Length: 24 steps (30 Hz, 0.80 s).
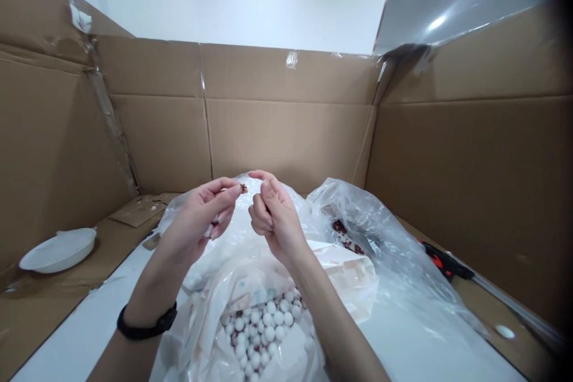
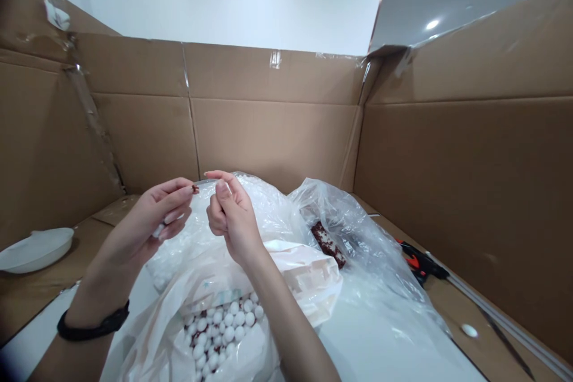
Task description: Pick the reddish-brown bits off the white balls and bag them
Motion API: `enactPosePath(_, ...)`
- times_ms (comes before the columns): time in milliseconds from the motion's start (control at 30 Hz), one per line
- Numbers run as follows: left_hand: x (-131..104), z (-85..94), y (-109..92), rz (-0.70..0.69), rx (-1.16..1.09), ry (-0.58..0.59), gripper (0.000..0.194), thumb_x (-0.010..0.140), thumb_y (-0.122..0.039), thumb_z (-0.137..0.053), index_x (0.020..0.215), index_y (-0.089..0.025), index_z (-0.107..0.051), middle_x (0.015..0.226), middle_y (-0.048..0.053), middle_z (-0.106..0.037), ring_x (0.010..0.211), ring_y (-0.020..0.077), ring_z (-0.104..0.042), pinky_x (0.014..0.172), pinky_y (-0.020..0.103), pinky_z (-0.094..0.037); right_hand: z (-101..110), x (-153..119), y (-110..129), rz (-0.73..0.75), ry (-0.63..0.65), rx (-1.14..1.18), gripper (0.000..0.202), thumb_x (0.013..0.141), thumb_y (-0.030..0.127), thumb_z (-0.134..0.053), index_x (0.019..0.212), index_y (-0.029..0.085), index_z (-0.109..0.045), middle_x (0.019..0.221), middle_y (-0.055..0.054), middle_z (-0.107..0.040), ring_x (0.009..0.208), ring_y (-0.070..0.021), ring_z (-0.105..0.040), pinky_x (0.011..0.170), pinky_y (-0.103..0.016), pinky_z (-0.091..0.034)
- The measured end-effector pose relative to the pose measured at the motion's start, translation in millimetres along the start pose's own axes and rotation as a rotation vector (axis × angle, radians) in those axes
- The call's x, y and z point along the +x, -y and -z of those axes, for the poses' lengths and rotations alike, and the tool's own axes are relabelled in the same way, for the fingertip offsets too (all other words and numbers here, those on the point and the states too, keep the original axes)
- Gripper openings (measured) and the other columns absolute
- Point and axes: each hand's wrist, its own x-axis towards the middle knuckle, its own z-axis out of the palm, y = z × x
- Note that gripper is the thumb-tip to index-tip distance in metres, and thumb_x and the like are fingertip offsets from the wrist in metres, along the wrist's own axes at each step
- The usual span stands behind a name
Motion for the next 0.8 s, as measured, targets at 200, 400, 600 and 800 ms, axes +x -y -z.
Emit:
enactPosePath(200,0,-7.1,1,0.043,-0.109,0.015,0.022,0.081,-0.033,-0.065,0.071,-0.016,-0.056,0.048,-0.009,-0.034,0.036,0.0012,-0.024,0.032,0.012,-0.019,0,-1,1,0.021,0.060,-0.195,0.016,0.088,0.038,-0.056,0.091,0.023,-0.056,0.040,0.013,-0.024,0.037,-0.0046,-0.011,0.036,-0.018,-0.011)
enactPosePath(400,1,-9.3,3,0.058,-0.086,0.037,0.026,0.083,-0.035,-0.062,0.069,-0.016,-0.052,0.048,-0.009,-0.037,0.034,0.0003,-0.027,0.032,0.012,-0.019,-1,-1,1,0.061,0.009,-0.233,0.017,0.087,0.040,-0.057,0.087,0.024,-0.053,0.040,0.014,-0.025,0.037,-0.0048,-0.012,0.035,-0.017,-0.012)
enactPosePath(600,4,-14.4,12,0.048,-0.093,0.043,0.028,0.083,-0.036,-0.062,0.067,-0.015,-0.051,0.050,-0.008,-0.043,0.032,-0.0004,-0.030,0.033,0.013,-0.017,-2,-1,1,0.088,-0.104,-0.269,0.022,0.087,0.041,-0.055,0.079,0.022,-0.049,0.039,0.014,-0.026,0.037,-0.0043,-0.012,0.035,-0.017,-0.013)
enactPosePath(800,5,-14.8,10,0.052,-0.226,0.007,0.018,0.087,-0.027,-0.053,0.080,-0.013,-0.063,0.060,-0.005,-0.052,0.034,-0.0019,-0.029,0.033,0.012,-0.020,1,-1,8,0.041,-0.138,-0.081,0.029,0.088,0.044,-0.053,0.073,0.022,-0.043,0.042,0.013,-0.027,0.038,-0.0049,-0.009,0.034,-0.017,-0.011)
